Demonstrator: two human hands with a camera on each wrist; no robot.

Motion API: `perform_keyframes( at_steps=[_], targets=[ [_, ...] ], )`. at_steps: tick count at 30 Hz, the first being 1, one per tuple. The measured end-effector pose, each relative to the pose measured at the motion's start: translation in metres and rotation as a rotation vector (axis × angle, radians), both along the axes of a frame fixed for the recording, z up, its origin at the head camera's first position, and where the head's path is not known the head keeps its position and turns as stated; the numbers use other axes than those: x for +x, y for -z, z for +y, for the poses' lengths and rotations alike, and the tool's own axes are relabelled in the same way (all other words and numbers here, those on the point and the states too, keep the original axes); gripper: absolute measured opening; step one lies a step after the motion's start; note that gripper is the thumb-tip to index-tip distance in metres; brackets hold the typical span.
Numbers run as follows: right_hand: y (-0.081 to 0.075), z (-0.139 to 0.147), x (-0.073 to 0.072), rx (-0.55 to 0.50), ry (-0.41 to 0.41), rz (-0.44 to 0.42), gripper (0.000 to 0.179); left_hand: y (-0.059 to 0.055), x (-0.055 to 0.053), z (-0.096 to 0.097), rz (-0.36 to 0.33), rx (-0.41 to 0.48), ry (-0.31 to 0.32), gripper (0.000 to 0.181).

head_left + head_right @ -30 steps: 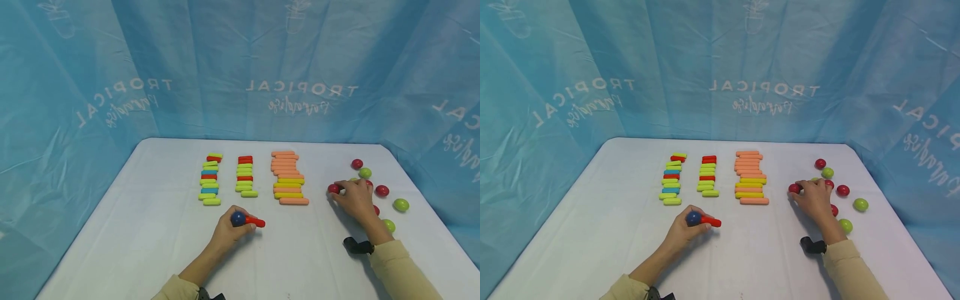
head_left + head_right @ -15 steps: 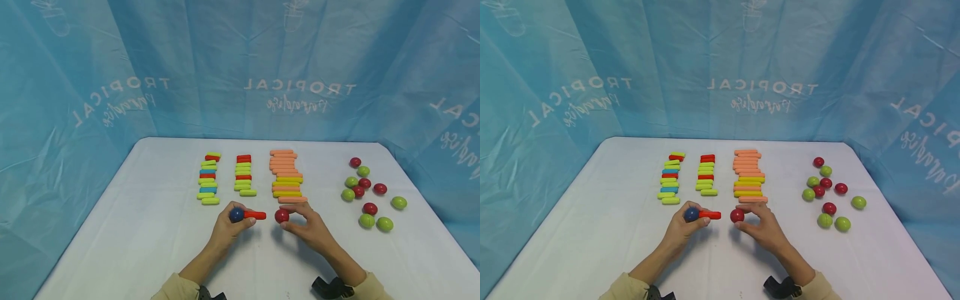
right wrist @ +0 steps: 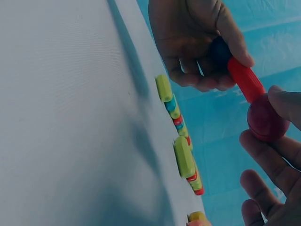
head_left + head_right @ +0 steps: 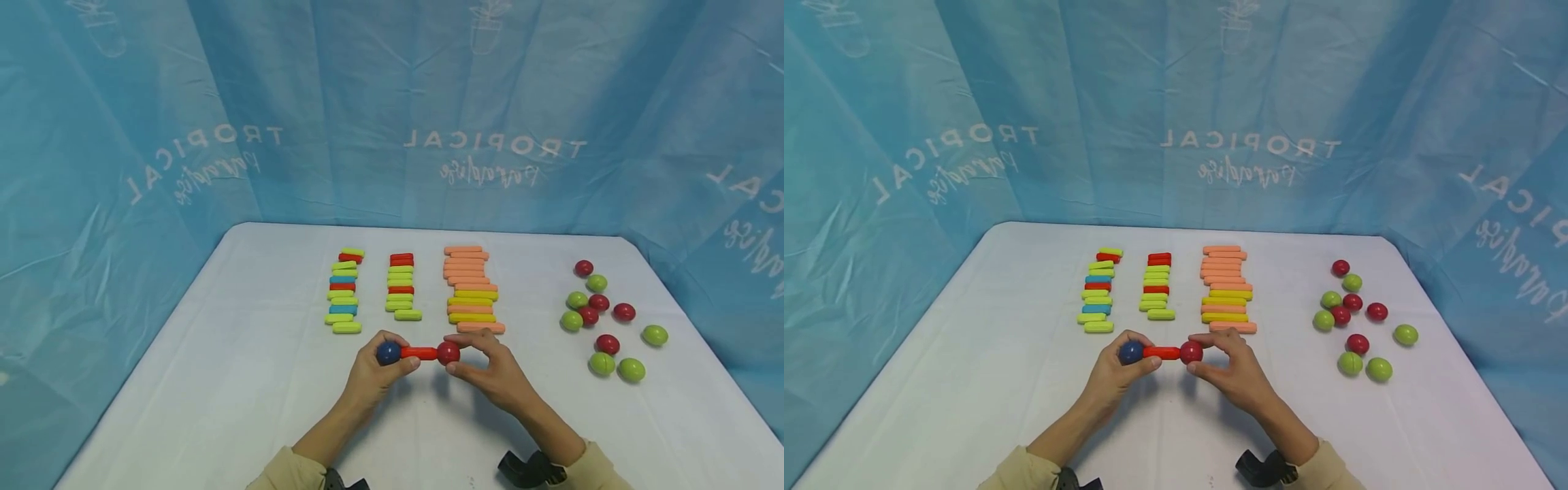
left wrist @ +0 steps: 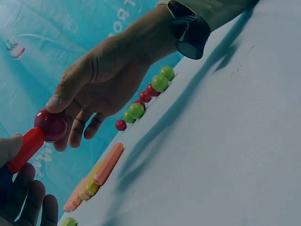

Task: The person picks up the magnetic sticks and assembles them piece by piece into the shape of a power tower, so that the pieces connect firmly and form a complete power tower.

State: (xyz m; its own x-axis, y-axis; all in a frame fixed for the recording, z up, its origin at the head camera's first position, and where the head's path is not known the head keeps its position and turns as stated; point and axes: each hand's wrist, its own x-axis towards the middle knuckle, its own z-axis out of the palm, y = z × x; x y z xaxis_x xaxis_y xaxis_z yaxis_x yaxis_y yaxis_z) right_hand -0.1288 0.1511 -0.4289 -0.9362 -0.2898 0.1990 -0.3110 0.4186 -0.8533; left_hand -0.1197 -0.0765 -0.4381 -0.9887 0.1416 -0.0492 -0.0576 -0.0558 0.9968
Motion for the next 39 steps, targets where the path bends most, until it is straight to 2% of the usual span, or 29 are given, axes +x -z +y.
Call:
perform_keyframes(
  at_steps=[2, 5, 11, 15, 20, 24, 29, 32, 36, 39],
  targets=[
    [0.001, 0.001, 0.0, -0.004, -0.007, 0.002, 0.041, 0.0, 0.001, 0.0, -0.011, -0.002, 0.002, 0.036],
    [0.002, 0.002, 0.0, -0.009, -0.018, -0.013, 0.041, 0.002, 0.002, -0.003, 0.0, -0.057, 0.012, 0.036],
    [0.014, 0.004, 0.0, 0.013, -0.072, -0.054, 0.039, 0.016, 0.004, -0.01, 0.115, -0.333, 0.091, 0.025],
    [0.022, 0.004, -0.002, 0.013, -0.103, -0.028, 0.039, 0.022, 0.006, -0.011, 0.195, -0.435, 0.126, 0.022],
    [0.026, 0.0, -0.006, 0.06, -0.079, -0.003, 0.038, 0.021, 0.012, -0.009, 0.257, -0.58, 0.118, 0.024],
    [0.023, 0.005, -0.01, 0.099, -0.025, -0.007, 0.038, 0.018, 0.017, -0.005, 0.264, -0.693, 0.099, 0.027],
    [0.016, 0.034, -0.019, 0.088, 0.069, 0.043, 0.038, 0.014, 0.019, -0.003, 0.237, -0.727, 0.106, 0.033],
    [0.014, 0.062, -0.025, 0.128, 0.145, 0.067, 0.038, 0.012, 0.016, -0.007, 0.24, -0.717, 0.104, 0.035],
    [0.008, 0.104, -0.034, 0.211, 0.262, 0.062, 0.043, 0.01, 0.002, -0.014, 0.284, -0.655, 0.128, 0.034],
    [0.004, 0.132, -0.042, 0.266, 0.333, 0.069, 0.045, 0.01, -0.016, -0.018, 0.277, -0.59, 0.208, 0.037]
  ],
)
